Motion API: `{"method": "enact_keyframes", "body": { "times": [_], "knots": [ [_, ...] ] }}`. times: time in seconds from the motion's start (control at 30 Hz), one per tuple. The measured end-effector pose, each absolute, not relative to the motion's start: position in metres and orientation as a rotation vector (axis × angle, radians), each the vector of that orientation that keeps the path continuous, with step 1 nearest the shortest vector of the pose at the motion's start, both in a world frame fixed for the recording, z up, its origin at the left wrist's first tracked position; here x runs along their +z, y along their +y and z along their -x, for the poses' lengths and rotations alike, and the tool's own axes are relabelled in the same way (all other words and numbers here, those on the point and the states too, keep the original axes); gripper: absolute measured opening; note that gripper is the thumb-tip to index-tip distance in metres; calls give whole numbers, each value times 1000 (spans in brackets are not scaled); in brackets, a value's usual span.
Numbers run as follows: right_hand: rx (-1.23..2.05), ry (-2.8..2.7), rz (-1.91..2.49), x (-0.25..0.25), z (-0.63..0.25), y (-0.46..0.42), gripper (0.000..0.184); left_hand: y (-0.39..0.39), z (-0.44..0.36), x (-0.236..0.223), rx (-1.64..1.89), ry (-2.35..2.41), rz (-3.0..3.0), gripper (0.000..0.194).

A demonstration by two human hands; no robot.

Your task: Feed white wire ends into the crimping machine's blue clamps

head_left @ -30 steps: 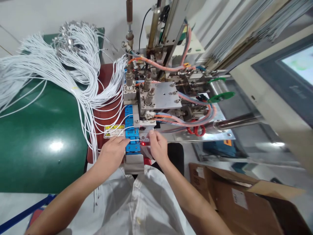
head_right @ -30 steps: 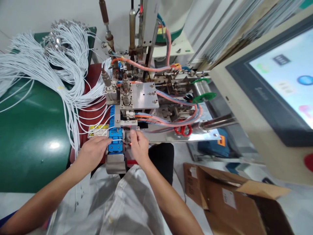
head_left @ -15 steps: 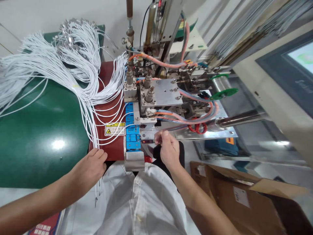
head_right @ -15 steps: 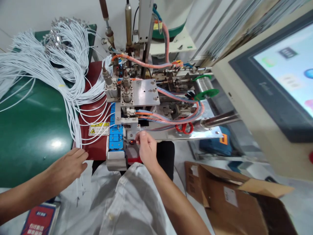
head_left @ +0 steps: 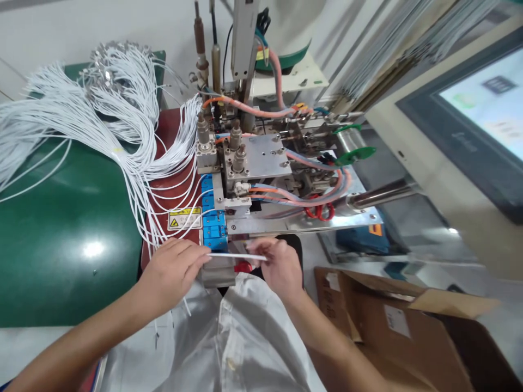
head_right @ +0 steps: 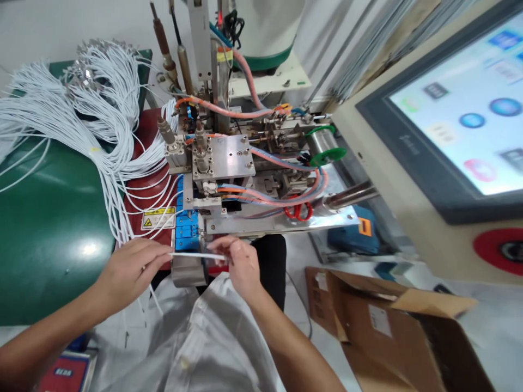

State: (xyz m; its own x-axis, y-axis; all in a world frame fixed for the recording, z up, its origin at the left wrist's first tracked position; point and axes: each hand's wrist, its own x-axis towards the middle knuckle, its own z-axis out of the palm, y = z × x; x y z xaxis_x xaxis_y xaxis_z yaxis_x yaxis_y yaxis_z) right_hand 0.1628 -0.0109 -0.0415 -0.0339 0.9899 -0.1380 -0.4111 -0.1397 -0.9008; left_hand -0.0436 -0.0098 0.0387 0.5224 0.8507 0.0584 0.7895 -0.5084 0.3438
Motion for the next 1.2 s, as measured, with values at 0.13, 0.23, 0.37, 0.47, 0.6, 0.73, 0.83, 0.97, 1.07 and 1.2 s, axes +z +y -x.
{"method": "enact_keyframes", "body": {
  "times": [0.13, 0.23, 0.37, 0.47, 0.6, 0.73, 0.83, 0.97, 1.07, 1.2],
  "knots": [
    [1420, -601, 995, -36, -167, -16, 41, -17, 31, 22, 371, 1475, -2546, 22],
    [1419, -712, 1047, -34, -165, -14, 19, -20, 17, 15, 400, 1459, -2494, 31],
    [1535, -888, 1021, -31, -157, -10, 15, -20, -3, 12, 524, 1412, -2161, 41],
    [1407, -805, 1046, -30, -154, -9, 17, -17, -8, 11, 607, 1456, -1898, 29],
    [1193, -1058, 1171, -26, -154, -9, 10, -16, -8, 8, 666, 1512, -1691, 20],
    [1105, -1320, 1208, -18, -155, -6, 10, -13, -7, 10, 663, 1482, -1710, 18],
    [1138, -1255, 1227, -17, -151, -4, 13, -11, -8, 13, 686, 1467, -1592, 18],
    [1168, -978, 1283, -22, -142, -8, 12, -11, -12, 10, 791, 1535, -1304, 17],
    [1152, -1010, 1248, -25, -137, -12, 7, -14, -14, 5, 812, 1552, -1249, 17],
    [1149, -1078, 1257, -22, -139, -10, 9, -15, -13, 2, 796, 1558, -1311, 15]
  ]
}}
